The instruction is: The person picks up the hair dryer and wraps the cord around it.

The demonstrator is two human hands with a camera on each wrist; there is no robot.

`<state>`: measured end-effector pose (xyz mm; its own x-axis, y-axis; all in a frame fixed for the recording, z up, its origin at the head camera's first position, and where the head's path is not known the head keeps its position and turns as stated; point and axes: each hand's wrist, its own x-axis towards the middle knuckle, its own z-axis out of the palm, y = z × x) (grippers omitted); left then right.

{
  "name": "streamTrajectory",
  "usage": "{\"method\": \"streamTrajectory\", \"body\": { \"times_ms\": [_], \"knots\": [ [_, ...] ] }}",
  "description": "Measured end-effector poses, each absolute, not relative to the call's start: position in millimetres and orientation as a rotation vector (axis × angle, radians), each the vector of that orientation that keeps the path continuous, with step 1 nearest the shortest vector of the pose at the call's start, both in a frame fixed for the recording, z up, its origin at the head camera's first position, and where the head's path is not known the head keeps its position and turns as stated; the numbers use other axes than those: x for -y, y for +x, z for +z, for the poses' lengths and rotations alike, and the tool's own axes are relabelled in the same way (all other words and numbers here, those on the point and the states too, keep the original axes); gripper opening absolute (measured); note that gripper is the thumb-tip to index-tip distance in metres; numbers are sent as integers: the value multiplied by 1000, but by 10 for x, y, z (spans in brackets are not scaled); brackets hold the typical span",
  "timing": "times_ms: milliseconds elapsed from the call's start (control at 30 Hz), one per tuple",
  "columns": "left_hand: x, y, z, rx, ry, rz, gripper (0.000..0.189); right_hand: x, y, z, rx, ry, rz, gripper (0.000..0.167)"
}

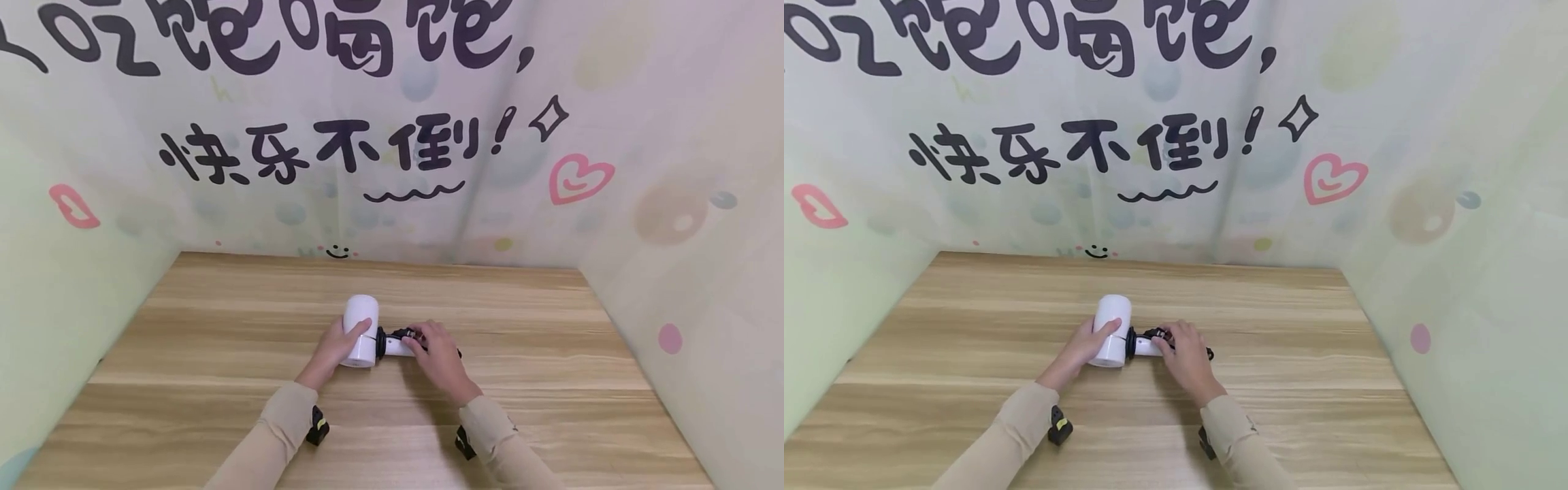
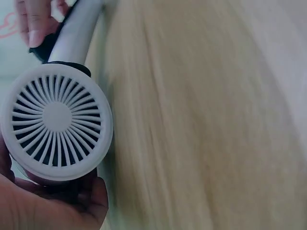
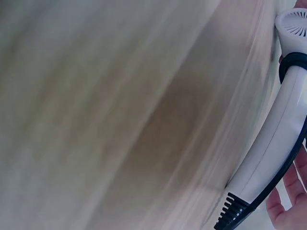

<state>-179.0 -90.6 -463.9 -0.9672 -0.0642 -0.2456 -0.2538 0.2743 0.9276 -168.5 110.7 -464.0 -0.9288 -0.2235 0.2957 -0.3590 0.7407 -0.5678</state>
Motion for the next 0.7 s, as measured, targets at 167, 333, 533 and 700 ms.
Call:
{"method": "streamTrajectory", "body": {
  "times_ms": [167,333,533,700],
  "knots": [
    [884,-1822,-4629,-2385,-362,1739,55,-1108,-1713,-4632,2786,474,894,36],
    [873,-1850,-4606,-2484,-457,1603,70,-1132,-1689,-4684,2879,450,918,52],
    [868,-1861,-4604,-2469,-481,1593,76,-1156,-1693,-4743,2918,418,985,63],
    [884,-1858,-4588,-2455,-467,1629,77,-1170,-1707,-4748,2911,383,1034,67]
  ]
}}
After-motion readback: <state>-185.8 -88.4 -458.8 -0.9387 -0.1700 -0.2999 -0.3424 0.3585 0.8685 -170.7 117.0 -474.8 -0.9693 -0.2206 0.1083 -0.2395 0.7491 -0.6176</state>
